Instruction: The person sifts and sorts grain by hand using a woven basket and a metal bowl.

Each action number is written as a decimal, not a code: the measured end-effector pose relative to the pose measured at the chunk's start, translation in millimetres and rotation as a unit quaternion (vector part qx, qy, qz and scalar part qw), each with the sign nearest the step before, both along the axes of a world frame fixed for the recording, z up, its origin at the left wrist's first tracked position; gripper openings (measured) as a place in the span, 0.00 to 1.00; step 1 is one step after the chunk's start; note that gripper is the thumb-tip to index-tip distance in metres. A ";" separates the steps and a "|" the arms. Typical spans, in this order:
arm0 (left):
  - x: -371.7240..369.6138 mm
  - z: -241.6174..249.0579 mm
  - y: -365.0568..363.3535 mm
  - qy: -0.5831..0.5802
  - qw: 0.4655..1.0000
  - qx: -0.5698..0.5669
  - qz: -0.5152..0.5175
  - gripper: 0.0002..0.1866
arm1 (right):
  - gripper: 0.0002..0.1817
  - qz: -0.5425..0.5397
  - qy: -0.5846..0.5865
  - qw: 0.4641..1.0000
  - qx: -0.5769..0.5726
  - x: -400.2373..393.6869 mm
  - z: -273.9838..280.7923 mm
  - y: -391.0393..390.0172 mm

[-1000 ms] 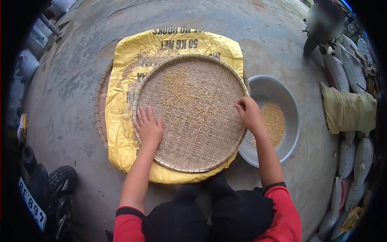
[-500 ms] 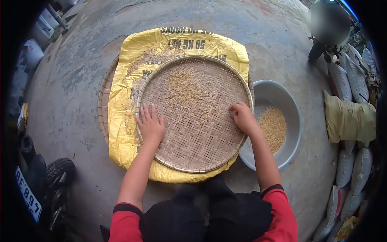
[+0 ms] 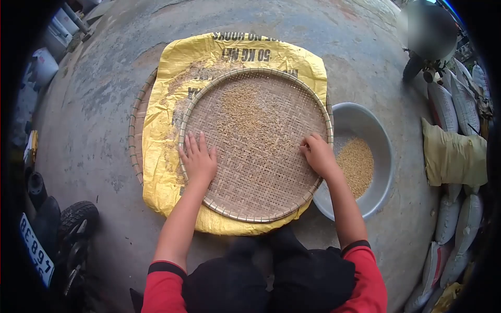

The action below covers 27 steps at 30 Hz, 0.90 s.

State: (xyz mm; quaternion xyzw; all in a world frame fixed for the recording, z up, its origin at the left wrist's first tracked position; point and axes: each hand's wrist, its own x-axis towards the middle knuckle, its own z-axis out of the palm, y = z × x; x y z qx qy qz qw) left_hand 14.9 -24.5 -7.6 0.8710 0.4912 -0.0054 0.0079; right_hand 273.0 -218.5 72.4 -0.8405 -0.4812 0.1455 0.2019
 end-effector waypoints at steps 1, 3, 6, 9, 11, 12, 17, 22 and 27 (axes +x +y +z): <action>-0.2 0.3 -0.1 0.000 1.000 -0.001 0.000 0.32 | 0.06 0.000 0.000 1.000 -0.001 -1.6 7.3 -6.9; -0.5 -0.5 1.0 0.002 1.000 0.003 0.000 0.32 | 0.06 -0.144 0.004 0.986 0.081 0.3 24.6 -26.9; 0.3 0.6 0.0 0.001 1.000 0.000 0.001 0.32 | 0.07 -0.221 -0.052 0.972 0.064 18.9 35.4 -54.3; 0.1 -1.6 0.8 -0.001 1.000 0.004 -0.001 0.32 | 0.10 -0.246 -0.080 0.963 0.074 17.6 38.9 -55.7; -0.7 -1.4 -0.3 -0.002 1.000 0.013 -0.001 0.32 | 0.12 -0.227 0.091 0.960 0.137 -2.2 41.0 -37.0; -0.3 -0.1 -0.5 -0.006 1.000 0.005 -0.001 0.32 | 0.12 -0.177 0.096 0.971 0.130 -9.4 36.6 -27.5; -1.0 -4.1 0.6 -0.022 1.000 0.016 -0.004 0.32 | 0.15 -0.076 0.057 0.992 0.087 -25.6 -4.5 14.5; -1.1 -4.1 0.4 -0.011 1.000 0.019 -0.007 0.31 | 0.18 -0.084 0.079 0.993 0.012 -25.6 -18.7 19.6; 0.3 -0.1 -0.1 0.010 1.000 0.001 0.001 0.32 | 0.18 -0.131 0.126 0.983 -0.012 -26.2 -9.2 24.3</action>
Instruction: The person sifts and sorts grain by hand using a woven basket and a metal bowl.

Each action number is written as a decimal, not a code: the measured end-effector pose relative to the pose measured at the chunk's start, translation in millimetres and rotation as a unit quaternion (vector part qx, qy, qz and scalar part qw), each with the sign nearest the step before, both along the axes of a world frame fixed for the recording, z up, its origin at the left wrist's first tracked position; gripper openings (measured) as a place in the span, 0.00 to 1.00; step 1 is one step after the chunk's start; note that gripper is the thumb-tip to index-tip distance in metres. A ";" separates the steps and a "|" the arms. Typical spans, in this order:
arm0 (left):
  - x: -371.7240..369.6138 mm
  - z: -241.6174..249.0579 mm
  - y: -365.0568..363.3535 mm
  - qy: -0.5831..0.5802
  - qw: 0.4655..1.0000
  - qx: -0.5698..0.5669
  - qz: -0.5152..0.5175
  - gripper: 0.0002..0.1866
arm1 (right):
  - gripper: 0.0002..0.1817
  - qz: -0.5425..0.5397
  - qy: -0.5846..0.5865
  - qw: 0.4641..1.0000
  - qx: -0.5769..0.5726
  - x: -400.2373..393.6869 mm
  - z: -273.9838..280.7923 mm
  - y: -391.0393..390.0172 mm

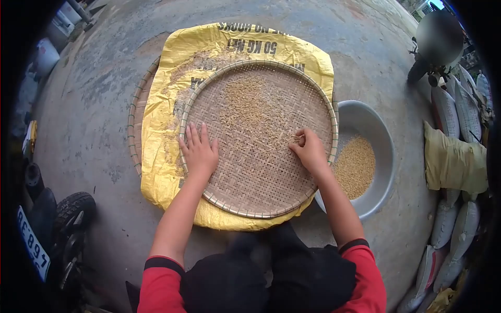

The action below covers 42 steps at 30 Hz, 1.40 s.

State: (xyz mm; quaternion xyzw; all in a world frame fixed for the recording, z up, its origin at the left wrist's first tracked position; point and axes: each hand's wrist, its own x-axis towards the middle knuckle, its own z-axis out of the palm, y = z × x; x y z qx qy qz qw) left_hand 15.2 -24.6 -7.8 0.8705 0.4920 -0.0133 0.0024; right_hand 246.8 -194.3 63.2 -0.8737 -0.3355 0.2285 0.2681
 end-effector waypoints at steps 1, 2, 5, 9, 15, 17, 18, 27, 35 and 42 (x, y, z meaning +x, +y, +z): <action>-0.2 -0.5 0.3 0.002 1.000 0.004 -0.001 0.32 | 0.17 -0.011 0.002 1.000 0.004 0.0 0.6 0.8; 0.0 0.6 0.3 0.001 1.000 0.005 0.000 0.32 | 0.17 -0.010 0.001 1.000 0.004 0.0 1.0 1.8; 0.5 2.3 0.1 -0.001 1.000 -0.007 0.002 0.32 | 0.14 0.001 -0.015 1.000 -0.013 1.5 0.0 3.5; -0.3 0.6 0.3 0.000 1.000 0.000 -0.001 0.32 | 0.10 0.006 -0.048 0.999 -0.014 6.6 -14.5 5.4; 0.1 1.4 0.5 0.011 1.000 0.002 -0.001 0.32 | 0.09 0.044 -0.094 0.994 -0.026 9.8 -10.6 10.2; -0.4 -1.3 0.2 0.011 1.000 0.000 -0.002 0.32 | 0.10 0.045 -0.097 0.994 -0.019 11.8 -10.2 7.3; -1.3 -4.4 0.4 -0.007 1.000 0.009 -0.005 0.32 | 0.09 0.032 -0.063 0.997 0.006 15.1 -8.7 4.4; -0.6 -2.3 0.6 0.000 1.000 0.002 0.002 0.32 | 0.09 -0.110 -0.092 0.989 0.020 59.0 28.2 -92.2; -0.6 -0.9 0.6 0.008 1.000 -0.001 -0.003 0.32 | 0.12 -0.082 -0.100 0.986 0.108 35.8 29.9 -68.5; -0.8 -0.8 0.2 -0.004 1.000 0.004 -0.005 0.32 | 0.10 0.143 -0.082 0.983 0.084 22.9 13.2 -14.7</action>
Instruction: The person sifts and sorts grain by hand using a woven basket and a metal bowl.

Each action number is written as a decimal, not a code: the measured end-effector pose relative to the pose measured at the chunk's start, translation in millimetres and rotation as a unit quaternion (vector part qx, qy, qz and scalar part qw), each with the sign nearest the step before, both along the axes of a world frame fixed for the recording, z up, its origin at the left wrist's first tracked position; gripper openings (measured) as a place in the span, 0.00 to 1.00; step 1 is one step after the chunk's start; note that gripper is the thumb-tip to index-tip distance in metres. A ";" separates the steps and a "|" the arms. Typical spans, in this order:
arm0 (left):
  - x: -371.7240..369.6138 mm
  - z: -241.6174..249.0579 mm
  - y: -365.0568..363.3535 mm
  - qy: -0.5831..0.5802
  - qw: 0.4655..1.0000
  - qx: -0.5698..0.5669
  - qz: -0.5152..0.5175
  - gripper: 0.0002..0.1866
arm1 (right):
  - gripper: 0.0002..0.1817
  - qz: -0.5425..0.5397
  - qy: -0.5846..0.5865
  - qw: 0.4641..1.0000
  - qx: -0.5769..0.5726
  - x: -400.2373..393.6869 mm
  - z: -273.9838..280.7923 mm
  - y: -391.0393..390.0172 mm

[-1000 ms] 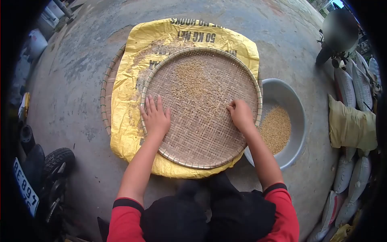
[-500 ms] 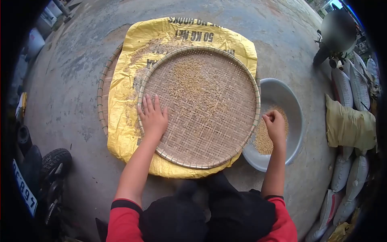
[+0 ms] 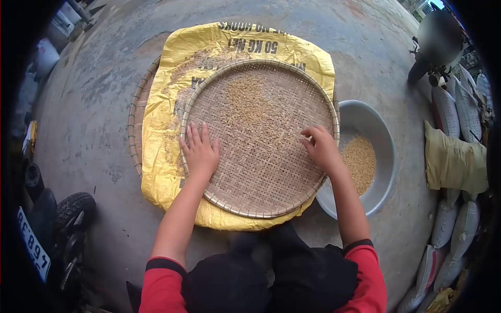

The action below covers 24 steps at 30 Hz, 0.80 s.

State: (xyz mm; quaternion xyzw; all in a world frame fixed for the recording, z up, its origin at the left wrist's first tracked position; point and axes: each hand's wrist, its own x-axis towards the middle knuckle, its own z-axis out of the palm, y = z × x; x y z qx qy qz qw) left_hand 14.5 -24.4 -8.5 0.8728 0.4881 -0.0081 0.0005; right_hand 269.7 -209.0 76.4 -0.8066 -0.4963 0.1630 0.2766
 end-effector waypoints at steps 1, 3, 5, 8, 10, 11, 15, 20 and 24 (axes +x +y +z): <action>-0.3 -1.2 0.1 -0.011 1.000 0.004 -0.003 0.32 | 0.10 0.001 0.000 1.000 0.000 0.1 -5.0 3.1; -0.5 -3.1 0.6 -0.011 1.000 0.006 -0.002 0.32 | 0.08 -0.005 -0.022 0.999 -0.035 -1.5 -9.6 8.4; 0.1 -1.9 1.1 -0.011 1.000 0.008 -0.002 0.32 | 0.08 -0.007 -0.046 0.998 -0.051 -5.8 -9.3 9.0; 1.3 2.2 0.3 0.016 1.000 -0.011 0.005 0.32 | 0.07 -0.013 -0.074 0.994 -0.074 -6.5 -14.1 8.8; -0.1 -0.6 0.7 0.006 1.000 -0.005 0.002 0.33 | 0.07 -0.015 -0.077 0.994 -0.078 -5.0 -17.8 10.7; -0.8 -2.3 0.7 0.006 1.000 -0.005 0.002 0.33 | 0.07 -0.011 -0.073 0.993 -0.087 -4.3 -18.1 12.8; -0.5 -4.7 1.3 -0.013 1.000 0.007 -0.002 0.32 | 0.06 0.005 -0.091 0.989 -0.119 1.2 -23.4 19.2; -0.3 -3.8 1.0 -0.016 1.000 0.002 -0.002 0.32 | 0.07 -0.009 -0.061 0.996 -0.068 4.7 -13.7 16.4; -0.2 -2.3 0.3 -0.015 1.000 -0.005 -0.001 0.32 | 0.07 -0.136 -0.053 0.984 0.105 22.5 15.6 -15.7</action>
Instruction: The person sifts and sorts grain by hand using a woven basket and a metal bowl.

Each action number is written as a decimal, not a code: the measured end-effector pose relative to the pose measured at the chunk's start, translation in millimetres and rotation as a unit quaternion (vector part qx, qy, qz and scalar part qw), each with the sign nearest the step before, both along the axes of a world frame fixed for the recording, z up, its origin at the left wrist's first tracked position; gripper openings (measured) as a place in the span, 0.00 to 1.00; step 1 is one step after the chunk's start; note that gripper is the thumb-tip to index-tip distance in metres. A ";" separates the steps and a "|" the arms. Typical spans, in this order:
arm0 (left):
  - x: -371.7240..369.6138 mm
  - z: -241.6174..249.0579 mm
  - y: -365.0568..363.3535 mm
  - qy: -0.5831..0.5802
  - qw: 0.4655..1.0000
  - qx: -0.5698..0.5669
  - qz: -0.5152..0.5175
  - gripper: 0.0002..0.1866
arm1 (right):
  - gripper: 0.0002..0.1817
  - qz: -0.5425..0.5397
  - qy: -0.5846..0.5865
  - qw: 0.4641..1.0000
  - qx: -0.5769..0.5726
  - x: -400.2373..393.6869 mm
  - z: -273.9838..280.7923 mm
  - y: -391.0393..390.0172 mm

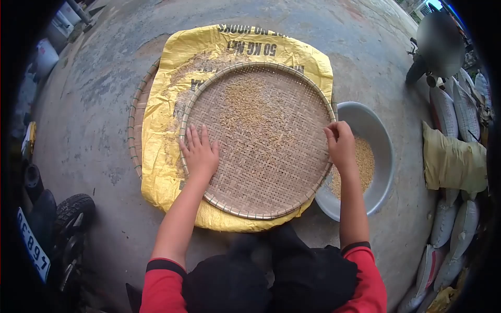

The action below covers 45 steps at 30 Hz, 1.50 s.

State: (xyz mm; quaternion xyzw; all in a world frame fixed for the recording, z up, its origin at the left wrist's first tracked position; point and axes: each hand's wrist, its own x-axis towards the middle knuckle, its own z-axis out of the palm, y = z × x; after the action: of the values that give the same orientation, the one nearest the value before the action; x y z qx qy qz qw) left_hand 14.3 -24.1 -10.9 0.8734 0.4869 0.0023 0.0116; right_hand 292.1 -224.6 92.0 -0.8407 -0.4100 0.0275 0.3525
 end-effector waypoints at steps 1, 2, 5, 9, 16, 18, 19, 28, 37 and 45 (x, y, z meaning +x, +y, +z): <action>-0.4 -0.3 0.4 0.000 1.000 0.001 0.000 0.32 | 0.07 -0.047 -0.011 0.999 0.025 8.8 3.0 -14.0; -0.7 0.1 0.9 -0.002 1.000 0.001 0.004 0.32 | 0.07 -0.098 -0.026 0.994 0.030 18.1 2.3 -30.0; -0.3 -0.4 0.5 -0.007 1.000 -0.004 0.004 0.32 | 0.07 -0.170 -0.012 0.984 0.054 26.4 -3.0 -63.5; -0.2 1.1 -0.5 0.011 1.000 -0.003 0.006 0.32 | 0.08 -0.081 0.027 0.994 0.063 4.1 1.9 -51.2; 0.7 4.8 0.4 0.018 0.999 -0.029 0.015 0.33 | 0.09 0.163 -0.020 0.982 -0.089 -39.5 -24.3 26.7; -0.7 -0.3 0.9 -0.003 1.000 -0.016 0.016 0.32 | 0.09 0.154 -0.004 0.982 -0.109 -42.8 -33.4 31.1; -1.8 -3.0 1.0 -0.027 1.000 -0.007 0.007 0.32 | 0.09 0.133 0.010 0.982 -0.133 -43.0 -36.3 31.3; -1.3 -2.7 1.0 -0.015 1.000 -0.010 0.011 0.32 | 0.07 0.109 -0.024 0.983 -0.147 -44.5 -45.5 38.9; -2.0 -5.9 1.5 -0.018 1.000 0.000 0.007 0.32 | 0.05 0.099 -0.004 0.987 -0.123 -40.9 -47.2 38.3; -1.3 -2.2 1.9 -0.005 1.000 -0.015 0.012 0.32 | 0.07 -0.063 0.087 0.993 -0.042 -22.8 0.6 -26.4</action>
State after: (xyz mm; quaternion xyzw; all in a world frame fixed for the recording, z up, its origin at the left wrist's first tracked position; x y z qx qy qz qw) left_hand 13.0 -22.2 -13.1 0.8671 0.4974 -0.0005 0.0274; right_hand 269.3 -251.0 92.5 -0.8734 -0.3223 0.0948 0.3525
